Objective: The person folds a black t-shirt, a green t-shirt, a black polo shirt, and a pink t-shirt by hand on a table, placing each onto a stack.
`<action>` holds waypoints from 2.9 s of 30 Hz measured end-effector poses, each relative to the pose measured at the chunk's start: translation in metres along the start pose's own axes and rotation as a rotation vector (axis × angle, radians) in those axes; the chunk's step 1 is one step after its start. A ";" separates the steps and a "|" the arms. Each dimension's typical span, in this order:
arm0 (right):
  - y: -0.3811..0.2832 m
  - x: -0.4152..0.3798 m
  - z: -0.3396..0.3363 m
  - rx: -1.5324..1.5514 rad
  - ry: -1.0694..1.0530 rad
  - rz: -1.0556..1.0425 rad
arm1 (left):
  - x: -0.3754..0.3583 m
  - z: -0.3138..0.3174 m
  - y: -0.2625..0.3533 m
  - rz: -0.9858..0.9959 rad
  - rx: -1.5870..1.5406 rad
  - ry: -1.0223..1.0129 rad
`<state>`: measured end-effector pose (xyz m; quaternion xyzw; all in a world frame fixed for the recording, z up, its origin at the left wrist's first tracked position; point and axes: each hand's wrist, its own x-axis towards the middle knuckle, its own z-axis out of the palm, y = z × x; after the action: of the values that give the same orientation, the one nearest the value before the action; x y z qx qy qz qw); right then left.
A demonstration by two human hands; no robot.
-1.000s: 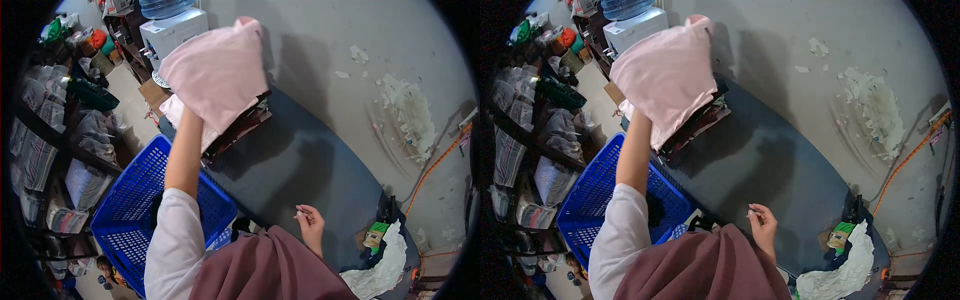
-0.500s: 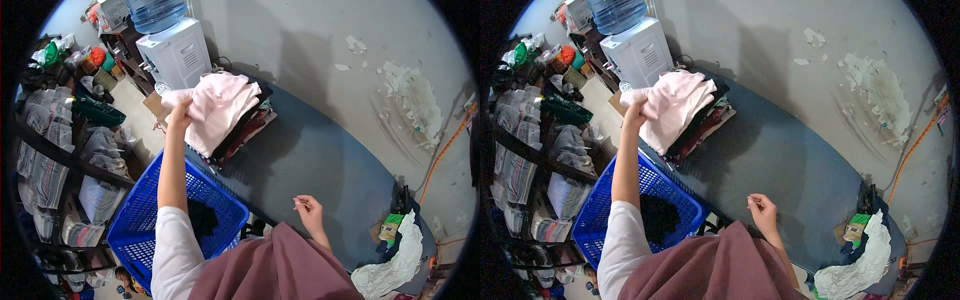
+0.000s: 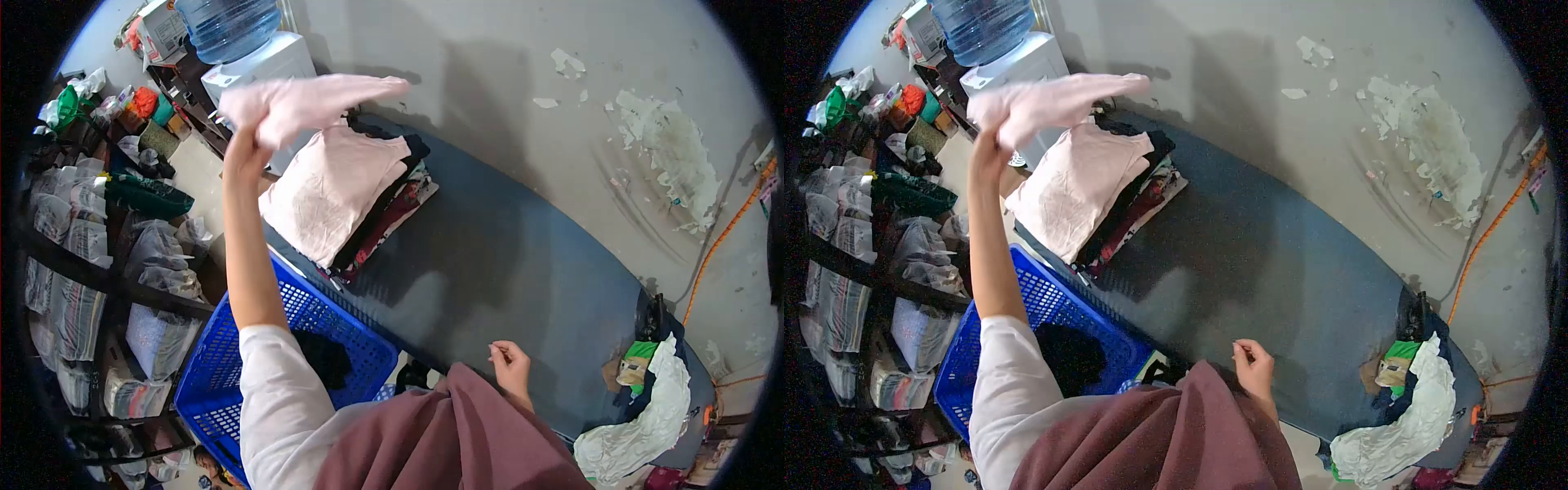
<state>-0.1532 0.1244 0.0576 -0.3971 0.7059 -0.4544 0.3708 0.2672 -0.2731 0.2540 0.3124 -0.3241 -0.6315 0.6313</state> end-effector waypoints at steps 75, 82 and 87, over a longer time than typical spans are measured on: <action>0.127 -0.069 -0.263 -0.926 0.908 -0.089 | -0.305 0.131 -0.452 0.120 2.066 -0.674; 0.229 -0.150 -0.447 -1.075 1.173 0.293 | -0.454 0.196 -0.497 0.442 1.772 -0.816; 0.238 -0.154 -0.462 -0.647 1.292 0.123 | -0.455 0.201 -0.494 0.378 1.695 -0.792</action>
<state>-0.5520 0.4881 0.0039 -0.0988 0.9043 -0.3448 -0.2315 -0.1851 0.1814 -0.0304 0.3717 -0.9092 -0.1343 0.1309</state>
